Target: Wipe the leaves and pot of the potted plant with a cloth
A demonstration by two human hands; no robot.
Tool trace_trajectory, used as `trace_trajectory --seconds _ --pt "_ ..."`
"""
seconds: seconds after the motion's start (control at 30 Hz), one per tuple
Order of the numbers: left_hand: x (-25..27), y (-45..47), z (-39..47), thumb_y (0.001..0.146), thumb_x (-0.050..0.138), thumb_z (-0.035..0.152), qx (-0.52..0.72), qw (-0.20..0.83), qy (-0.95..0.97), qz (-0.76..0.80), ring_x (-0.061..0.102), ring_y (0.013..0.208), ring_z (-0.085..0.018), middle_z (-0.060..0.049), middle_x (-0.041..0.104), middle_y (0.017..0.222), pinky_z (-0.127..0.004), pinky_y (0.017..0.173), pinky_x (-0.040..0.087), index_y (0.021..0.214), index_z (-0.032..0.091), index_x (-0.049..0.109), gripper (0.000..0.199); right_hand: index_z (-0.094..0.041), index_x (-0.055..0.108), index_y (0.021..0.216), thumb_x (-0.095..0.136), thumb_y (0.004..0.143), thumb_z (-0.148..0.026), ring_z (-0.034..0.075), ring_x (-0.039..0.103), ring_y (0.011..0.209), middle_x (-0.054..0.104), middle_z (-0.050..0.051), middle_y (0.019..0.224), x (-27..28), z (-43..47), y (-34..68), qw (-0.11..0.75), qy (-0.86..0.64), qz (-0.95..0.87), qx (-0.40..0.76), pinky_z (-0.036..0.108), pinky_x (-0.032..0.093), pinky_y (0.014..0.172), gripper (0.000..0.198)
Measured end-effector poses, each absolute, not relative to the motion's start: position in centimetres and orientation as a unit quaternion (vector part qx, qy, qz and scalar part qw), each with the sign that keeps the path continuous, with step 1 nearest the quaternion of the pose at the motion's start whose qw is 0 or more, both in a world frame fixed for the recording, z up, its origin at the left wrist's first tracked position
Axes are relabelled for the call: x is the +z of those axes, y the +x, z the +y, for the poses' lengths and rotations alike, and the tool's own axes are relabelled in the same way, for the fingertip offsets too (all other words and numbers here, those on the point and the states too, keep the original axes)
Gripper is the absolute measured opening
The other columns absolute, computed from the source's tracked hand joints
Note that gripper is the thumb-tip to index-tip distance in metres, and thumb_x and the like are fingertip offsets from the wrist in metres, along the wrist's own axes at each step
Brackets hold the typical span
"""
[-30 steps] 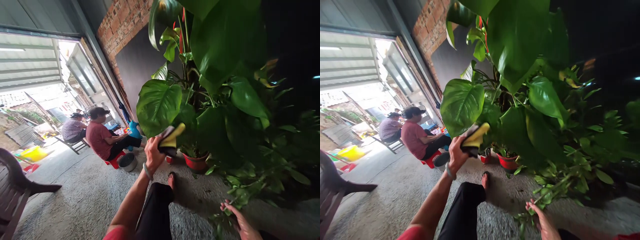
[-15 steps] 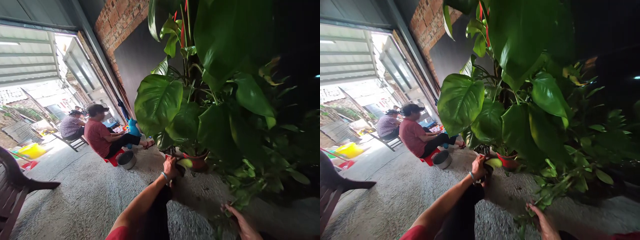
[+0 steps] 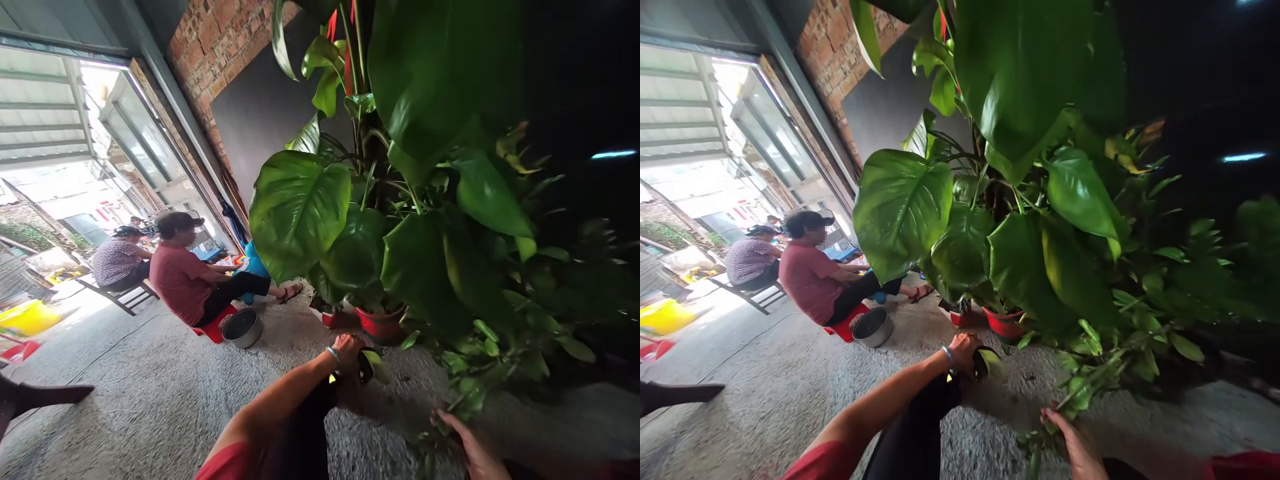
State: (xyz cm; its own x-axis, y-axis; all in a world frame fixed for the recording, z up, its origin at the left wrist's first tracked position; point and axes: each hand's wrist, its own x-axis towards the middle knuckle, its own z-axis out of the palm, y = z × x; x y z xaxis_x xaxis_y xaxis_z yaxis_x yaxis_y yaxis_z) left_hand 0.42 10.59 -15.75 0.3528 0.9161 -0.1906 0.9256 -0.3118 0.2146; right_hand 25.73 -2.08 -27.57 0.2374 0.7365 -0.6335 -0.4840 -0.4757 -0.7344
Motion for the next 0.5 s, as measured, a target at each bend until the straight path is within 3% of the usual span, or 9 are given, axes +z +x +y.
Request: trace_trajectory --seconds 0.13,0.27,0.37,0.5 --pt "-10.6 1.9 10.0 0.066 0.077 0.015 0.126 0.055 0.827 0.546 0.067 0.109 -0.031 -0.011 0.072 0.112 -0.038 0.092 0.056 0.111 0.023 0.074 0.046 -0.026 0.075 0.069 0.087 0.035 -0.040 0.025 0.074 0.074 0.078 0.003 0.070 -27.4 -2.1 25.5 0.517 -0.593 -0.099 0.610 0.032 0.060 0.066 0.039" --pt "-6.5 6.4 12.3 0.073 0.073 0.014 0.232 0.002 0.783 0.577 0.066 0.111 -0.032 -0.015 0.070 0.115 -0.041 0.091 0.056 0.122 0.017 0.070 0.049 -0.026 0.074 0.074 0.087 0.038 -0.040 0.023 0.073 0.071 0.077 0.002 0.068 -26.4 -2.2 24.8 0.520 -0.590 -0.093 0.610 0.031 0.057 0.062 0.041" --pt "-8.1 9.7 11.5 0.071 0.076 0.012 0.155 0.035 0.816 0.555 0.068 0.111 -0.035 -0.019 0.071 0.119 -0.042 0.089 0.057 0.113 0.014 0.074 0.042 -0.027 0.074 0.075 0.086 0.039 -0.040 0.024 0.073 0.071 0.078 0.002 0.069 -25.6 -2.4 24.6 0.520 -0.586 -0.098 0.613 0.031 0.056 0.060 0.040" --pt "-11.5 9.6 6.7 0.065 0.083 0.016 -0.008 0.093 0.891 0.443 0.070 0.104 -0.033 -0.013 0.074 0.110 -0.038 0.078 0.057 0.095 0.021 0.077 0.032 -0.025 0.073 0.068 0.086 0.037 -0.042 0.024 0.072 0.069 0.077 0.005 0.069 -25.3 -2.9 25.0 0.517 -0.581 -0.115 0.618 0.033 0.055 0.060 0.038"
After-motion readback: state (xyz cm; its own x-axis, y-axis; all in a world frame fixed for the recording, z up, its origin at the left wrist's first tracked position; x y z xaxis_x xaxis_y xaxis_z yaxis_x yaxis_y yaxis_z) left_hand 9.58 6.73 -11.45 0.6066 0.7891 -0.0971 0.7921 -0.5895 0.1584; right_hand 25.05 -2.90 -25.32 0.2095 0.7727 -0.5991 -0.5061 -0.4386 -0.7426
